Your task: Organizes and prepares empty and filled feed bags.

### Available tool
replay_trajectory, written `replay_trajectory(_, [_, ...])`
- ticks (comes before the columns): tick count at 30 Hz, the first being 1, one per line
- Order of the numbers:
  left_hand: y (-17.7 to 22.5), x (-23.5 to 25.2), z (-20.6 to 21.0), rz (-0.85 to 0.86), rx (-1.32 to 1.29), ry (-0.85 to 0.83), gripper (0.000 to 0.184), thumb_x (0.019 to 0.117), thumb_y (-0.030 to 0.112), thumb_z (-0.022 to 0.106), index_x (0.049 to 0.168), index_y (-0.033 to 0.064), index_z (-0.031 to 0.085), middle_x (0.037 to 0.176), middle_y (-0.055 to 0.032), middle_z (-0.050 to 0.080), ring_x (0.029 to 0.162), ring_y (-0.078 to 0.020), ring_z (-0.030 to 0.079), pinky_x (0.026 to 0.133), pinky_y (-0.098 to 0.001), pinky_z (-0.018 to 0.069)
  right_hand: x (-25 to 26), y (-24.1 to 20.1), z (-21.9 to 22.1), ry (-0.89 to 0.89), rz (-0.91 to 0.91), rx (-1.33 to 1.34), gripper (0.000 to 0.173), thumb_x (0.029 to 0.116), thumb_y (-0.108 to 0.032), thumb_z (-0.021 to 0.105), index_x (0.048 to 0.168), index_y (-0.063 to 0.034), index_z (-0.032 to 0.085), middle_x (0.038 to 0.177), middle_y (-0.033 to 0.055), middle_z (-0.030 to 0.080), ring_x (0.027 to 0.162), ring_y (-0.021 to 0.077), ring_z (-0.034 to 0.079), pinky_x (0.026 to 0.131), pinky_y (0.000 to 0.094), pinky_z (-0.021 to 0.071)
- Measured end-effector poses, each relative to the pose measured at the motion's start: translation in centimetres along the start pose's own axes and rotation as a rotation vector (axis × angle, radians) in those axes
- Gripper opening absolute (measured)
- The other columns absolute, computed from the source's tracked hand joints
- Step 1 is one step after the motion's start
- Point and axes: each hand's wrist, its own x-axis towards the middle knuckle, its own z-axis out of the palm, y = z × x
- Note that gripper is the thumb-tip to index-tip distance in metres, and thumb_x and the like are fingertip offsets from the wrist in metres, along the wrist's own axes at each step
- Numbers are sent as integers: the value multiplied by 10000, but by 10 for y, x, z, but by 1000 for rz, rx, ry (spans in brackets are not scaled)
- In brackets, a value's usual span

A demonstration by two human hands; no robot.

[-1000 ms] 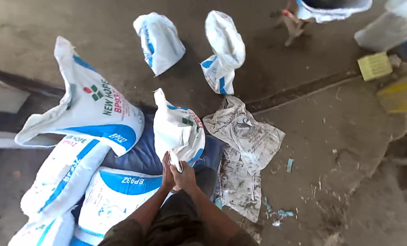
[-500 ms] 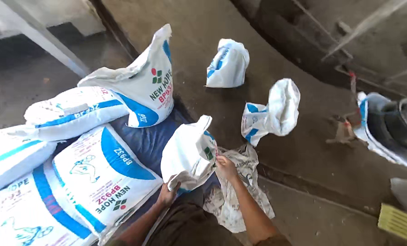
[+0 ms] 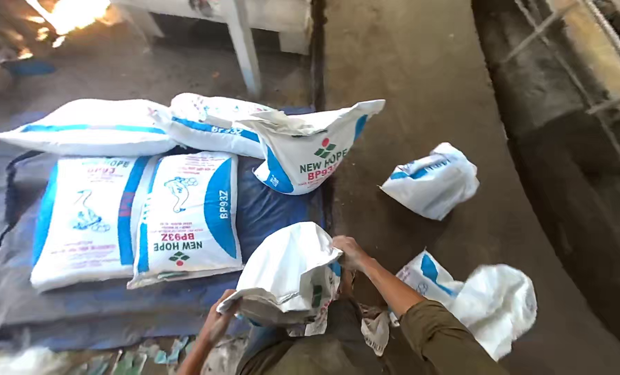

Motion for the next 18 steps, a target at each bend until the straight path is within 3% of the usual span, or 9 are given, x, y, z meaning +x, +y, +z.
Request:
replay_trajectory(2, [7, -17, -13, -98, 15, 72, 308, 958, 114, 602, 1220, -43, 638, 1140, -73, 697, 1028, -56, 652, 973, -287, 542, -9, 24, -10, -41, 99, 253, 268, 910, -109, 709, 1137, 33, 719, 1151, 174, 723, 1130, 258, 678, 1052, 449, 519])
replay_trajectory(4, [17, -33, -28, -232, 84, 202, 321, 958, 143, 632, 1218, -44, 647, 1103, -92, 712, 969, -73, 666, 921, -319, 559, -14, 56, -33, 204, 331, 665, 182, 901, 47, 632, 1072, 95, 674, 966, 153, 716, 894, 173, 694, 866, 352, 588])
replay_trajectory(6, [28, -48, -27, -376, 123, 344, 374, 996, 226, 582, 1237, -57, 619, 1083, -140, 677, 933, -119, 637, 895, -377, 531, -3, 72, -37, 431, 448, 923, 197, 765, 120, 525, 896, 14, 627, 775, 53, 668, 695, 96, 639, 653, 302, 562])
replay_trajectory(10, [63, -45, -5, -283, 252, 354, 374, 1018, 257, 530, 1216, -41, 639, 1157, -119, 664, 993, -75, 624, 915, -336, 525, -13, 70, -19, 308, 344, 1042, 202, 863, 90, 475, 905, 1, 651, 770, 15, 692, 705, 64, 655, 680, 282, 581])
replay_trajectory(12, [58, -46, -3, -194, 231, 459, 387, 1014, 246, 522, 1184, -79, 647, 1266, -161, 637, 1122, -120, 609, 1007, -372, 491, -11, 74, -28, 359, 426, 1056, 213, 779, 107, 486, 915, -6, 604, 765, 40, 656, 673, 93, 636, 618, 301, 561])
replay_trajectory(13, [50, -47, 6, -193, 156, 546, 378, 1031, 238, 517, 1204, -78, 630, 1239, -140, 646, 1103, -99, 614, 999, -352, 500, -10, 71, -31, 384, 486, 1073, 235, 742, 121, 482, 903, -23, 573, 756, 41, 627, 647, 101, 613, 578, 301, 536])
replay_trajectory(15, [32, -42, 23, -138, -47, 623, 362, 1022, 245, 533, 1248, -33, 589, 1166, -36, 653, 1041, -38, 627, 939, -287, 540, -12, 63, -28, 336, 514, 1047, 217, 800, 117, 454, 909, -30, 572, 742, 24, 614, 629, 86, 594, 567, 285, 520])
replay_trajectory(17, [6, -49, 10, -22, -178, 526, 721, 923, 462, 686, 1469, 36, 483, 1455, -58, 575, 1295, -138, 572, 1050, -360, 513, -22, 68, -21, 257, 463, 986, 217, 932, 78, 414, 961, -4, 613, 753, 12, 656, 656, 66, 624, 624, 267, 559])
replay_trajectory(18, [-7, -59, -5, -37, -170, 471, 1049, 808, 635, 746, 1591, 100, 296, 1609, -70, 401, 1438, -190, 440, 1126, -401, 454, -29, 75, -19, 232, 443, 981, 216, 954, 65, 411, 1034, 16, 606, 820, 30, 671, 724, 77, 646, 680, 281, 577])
